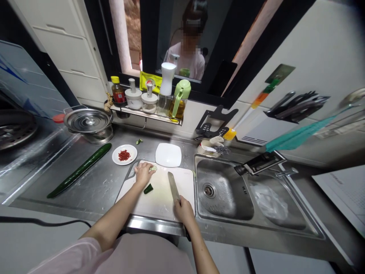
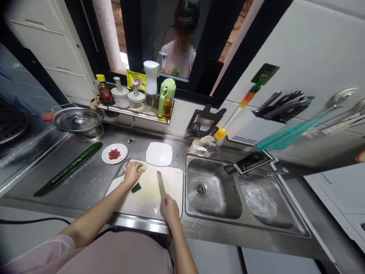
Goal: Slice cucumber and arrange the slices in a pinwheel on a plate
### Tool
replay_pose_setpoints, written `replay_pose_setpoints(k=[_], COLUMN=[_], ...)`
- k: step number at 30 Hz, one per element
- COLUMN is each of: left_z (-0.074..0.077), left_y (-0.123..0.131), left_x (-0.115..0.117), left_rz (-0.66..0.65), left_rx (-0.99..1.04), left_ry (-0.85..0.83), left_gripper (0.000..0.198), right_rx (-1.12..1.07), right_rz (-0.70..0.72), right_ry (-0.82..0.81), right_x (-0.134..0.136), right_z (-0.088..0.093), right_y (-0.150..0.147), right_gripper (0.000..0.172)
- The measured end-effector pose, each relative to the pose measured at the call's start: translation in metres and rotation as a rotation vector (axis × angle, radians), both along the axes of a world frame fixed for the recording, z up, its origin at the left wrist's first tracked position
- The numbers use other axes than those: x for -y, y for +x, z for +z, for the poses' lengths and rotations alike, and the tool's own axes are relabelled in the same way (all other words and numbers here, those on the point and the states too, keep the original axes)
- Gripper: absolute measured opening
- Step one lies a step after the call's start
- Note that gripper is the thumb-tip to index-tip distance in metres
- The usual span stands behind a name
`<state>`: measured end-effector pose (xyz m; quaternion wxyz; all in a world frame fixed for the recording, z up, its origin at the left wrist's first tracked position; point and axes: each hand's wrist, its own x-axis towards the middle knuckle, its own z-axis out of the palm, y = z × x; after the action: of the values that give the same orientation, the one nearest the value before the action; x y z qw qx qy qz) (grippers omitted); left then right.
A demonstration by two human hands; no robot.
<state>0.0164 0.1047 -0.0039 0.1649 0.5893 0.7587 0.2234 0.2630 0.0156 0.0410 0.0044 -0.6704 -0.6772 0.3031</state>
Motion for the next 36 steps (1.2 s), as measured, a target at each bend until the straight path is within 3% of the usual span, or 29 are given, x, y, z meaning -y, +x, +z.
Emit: replay_pose_setpoints(k=[13,17,21,29,36], left_z=[-0.004,0.002,0.007,0.004,-0.005], left_y=[0.001,0.004,0.010,0.013,0.006], left_x=[-0.004,0.005,0.030,0.094,0.116], left_rz=[0.013,0.173,0.350,0.201,0.096], left_rx=[0.012,0.108,0.197,0.187,0.075], left_ry=[0.069,0.183,0.309,0.340,0.322], left_gripper=[0.020,0.020,0.022,0.022,0.023], right_rx=[-0.006,0.049,0.084,0.146,0.169], right_rz=[0.013,0.038,0.065,0.084,0.094], right_ry=[-0.029,-0.040,-0.059,-0.061,-0.040], right_x=[-0.005,-0.007,-0.009,-0.010,-0.006], right_z=[-0.001,0.005,0.009,0.012,0.012], right_y=[0.000,-0.004,-0.005,-0.007,-0.010], right_gripper=[0.023,0.024,0.025,0.028,0.030])
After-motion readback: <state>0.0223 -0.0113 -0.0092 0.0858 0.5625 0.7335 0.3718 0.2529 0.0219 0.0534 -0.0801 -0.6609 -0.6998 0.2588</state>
